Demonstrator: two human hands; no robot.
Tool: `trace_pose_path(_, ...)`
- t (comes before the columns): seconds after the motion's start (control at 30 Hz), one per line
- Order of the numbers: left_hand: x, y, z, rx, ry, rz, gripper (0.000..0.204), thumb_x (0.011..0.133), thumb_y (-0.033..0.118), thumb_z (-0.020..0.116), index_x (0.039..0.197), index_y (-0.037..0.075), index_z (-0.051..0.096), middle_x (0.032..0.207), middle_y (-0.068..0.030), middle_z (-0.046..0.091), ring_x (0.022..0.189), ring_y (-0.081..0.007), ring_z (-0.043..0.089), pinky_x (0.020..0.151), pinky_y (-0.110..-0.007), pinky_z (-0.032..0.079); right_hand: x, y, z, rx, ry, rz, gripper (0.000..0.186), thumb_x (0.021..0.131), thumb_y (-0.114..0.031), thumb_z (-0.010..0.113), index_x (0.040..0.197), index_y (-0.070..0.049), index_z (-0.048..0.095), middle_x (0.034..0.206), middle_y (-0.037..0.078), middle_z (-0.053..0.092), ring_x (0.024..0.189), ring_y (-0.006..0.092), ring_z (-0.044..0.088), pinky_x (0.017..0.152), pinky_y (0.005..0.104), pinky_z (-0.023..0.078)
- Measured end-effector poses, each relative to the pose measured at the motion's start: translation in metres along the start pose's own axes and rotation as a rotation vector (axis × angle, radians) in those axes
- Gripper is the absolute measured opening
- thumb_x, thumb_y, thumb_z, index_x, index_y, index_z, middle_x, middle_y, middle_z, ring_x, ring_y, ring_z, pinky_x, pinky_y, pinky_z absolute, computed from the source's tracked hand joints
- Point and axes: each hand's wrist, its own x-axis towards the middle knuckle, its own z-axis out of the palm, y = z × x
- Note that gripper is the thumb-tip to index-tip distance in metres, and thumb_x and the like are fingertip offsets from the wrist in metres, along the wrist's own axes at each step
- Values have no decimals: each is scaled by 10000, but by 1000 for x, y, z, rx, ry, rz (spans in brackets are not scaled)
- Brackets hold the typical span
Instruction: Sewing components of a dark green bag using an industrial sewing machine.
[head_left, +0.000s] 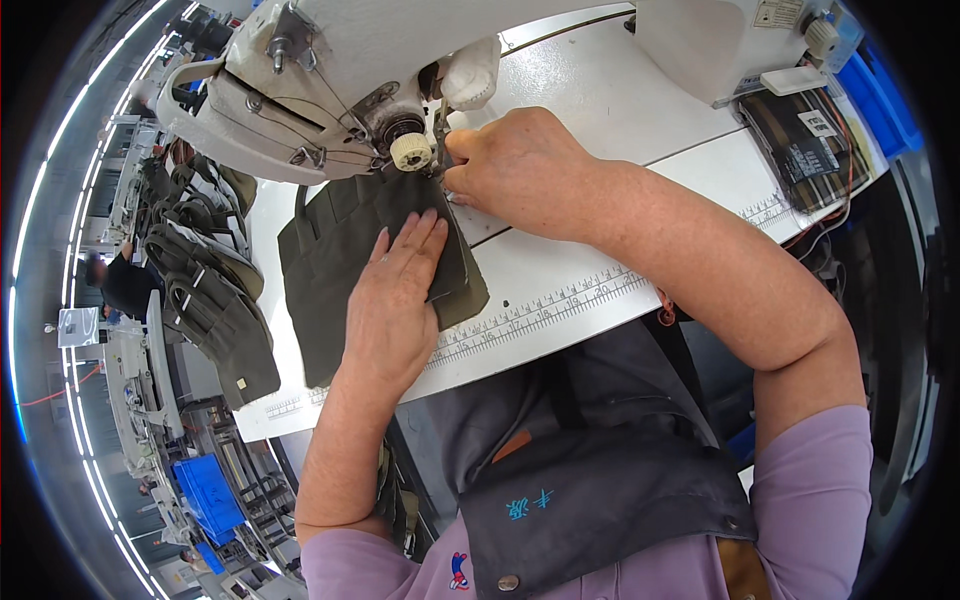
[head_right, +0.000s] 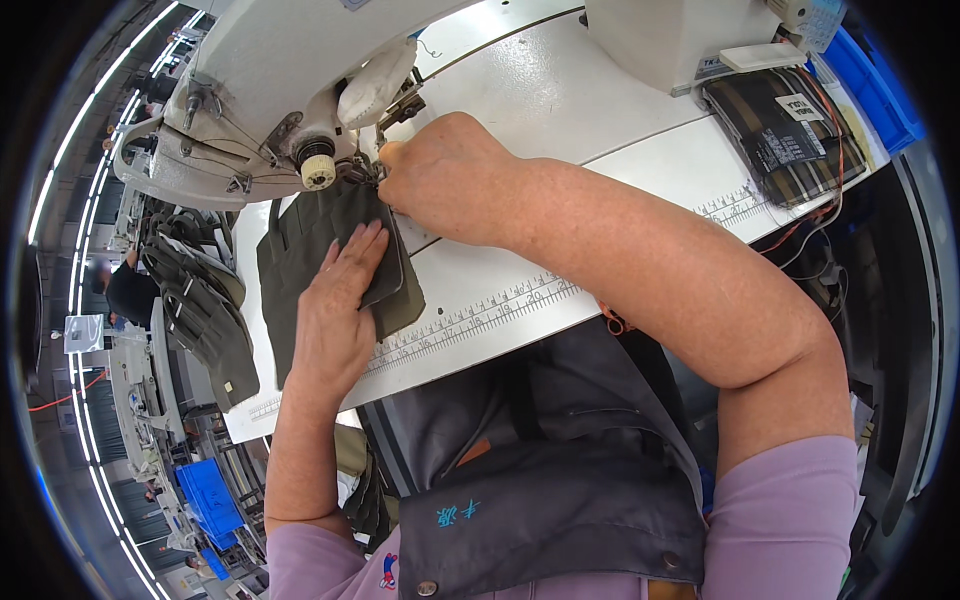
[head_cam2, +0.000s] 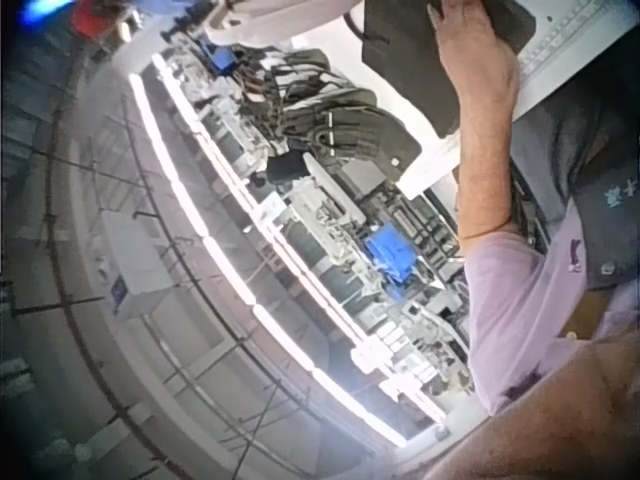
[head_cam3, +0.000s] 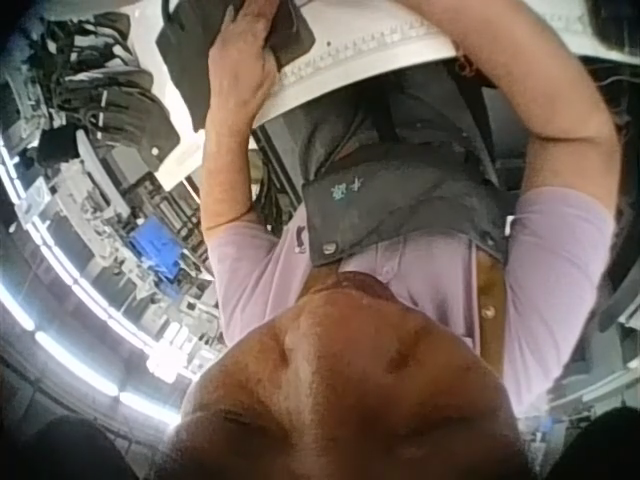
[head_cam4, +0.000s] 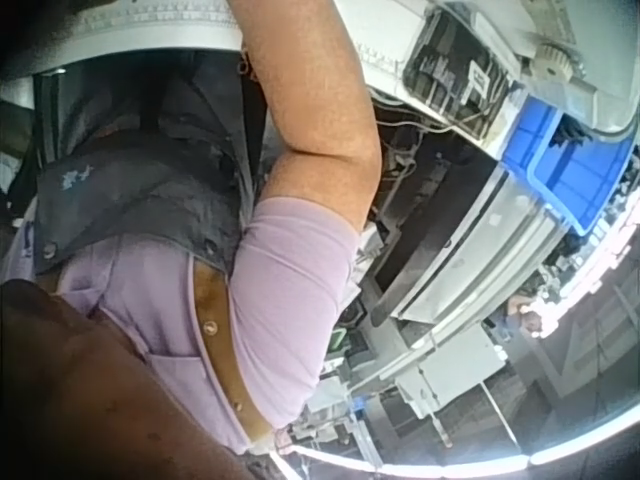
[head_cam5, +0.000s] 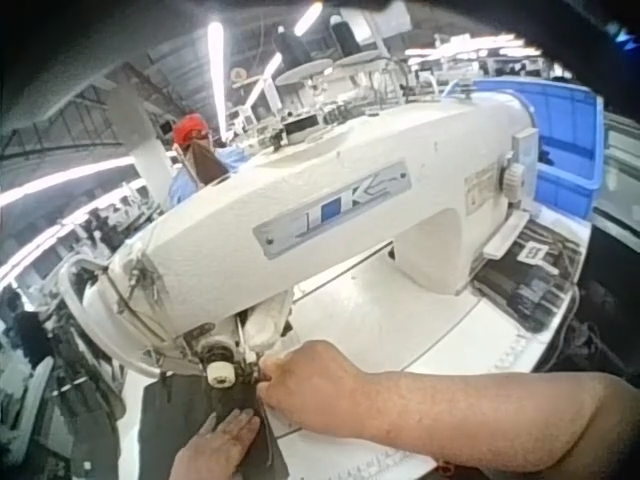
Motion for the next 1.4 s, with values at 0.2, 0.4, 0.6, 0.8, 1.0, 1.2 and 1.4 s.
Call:
trace_pose_path(0.2,0,10,-8,57,-10,-56,619,726,-110,439,1307,-11,625,1298,-178,678,1270,-364,607,1158,-529,411,3,-4,-7,58,-105,52,116,837,-176,650,810,-127,752,940,61,695,816,270,725,657,412,541)
trace_pose_path(0.4,17,30,-27,103,-121,-162,603,693,163,675,1268,-18,648,1350,-177,630,1223,-333,624,1149,-497,387,-2,-1,-3,39,-30,32,84,829,-200,688,813,-131,731,876,43,643,752,241,704,621,386,541)
trace_pose_path(0.6,8,-17,14,-33,144,111,801,604,207,731,1361,5,566,1484,-171,522,1416,-362,463,1202,-527,313,1,-6,-5,-4,-31,30,72,823,-199,697,816,-136,733,859,36,633,753,226,704,622,376,542)
trace_pose_path(0.8,6,-17,14,-80,61,52,824,621,210,740,1396,21,534,1503,-152,510,1458,-358,426,1222,-601,269,0,-5,-7,-7,-72,43,80,814,-181,683,795,-128,739,874,42,653,786,231,716,649,385,537)
trace_pose_path(1.0,7,-15,12,-53,46,42,835,635,220,773,1407,22,524,1510,-140,498,1452,-354,426,1225,-607,260,-6,-1,-9,0,-12,55,110,806,-227,734,824,-119,723,849,39,633,757,238,696,656,391,537)
trace_pose_path(1.2,3,-15,13,-110,87,62,792,667,194,753,1411,27,538,1492,-155,501,1420,-358,461,1231,-580,265,-5,-2,-20,106,-60,142,182,803,-224,752,959,-136,721,846,48,663,764,290,683,690,425,535)
trace_pose_path(1.4,-1,-21,15,-155,87,68,837,662,259,816,1419,28,543,1487,-171,486,1404,-354,477,1220,-573,296,-5,-8,-20,198,-251,42,298,779,-175,750,1078,-164,757,842,38,684,756,291,678,701,438,531)
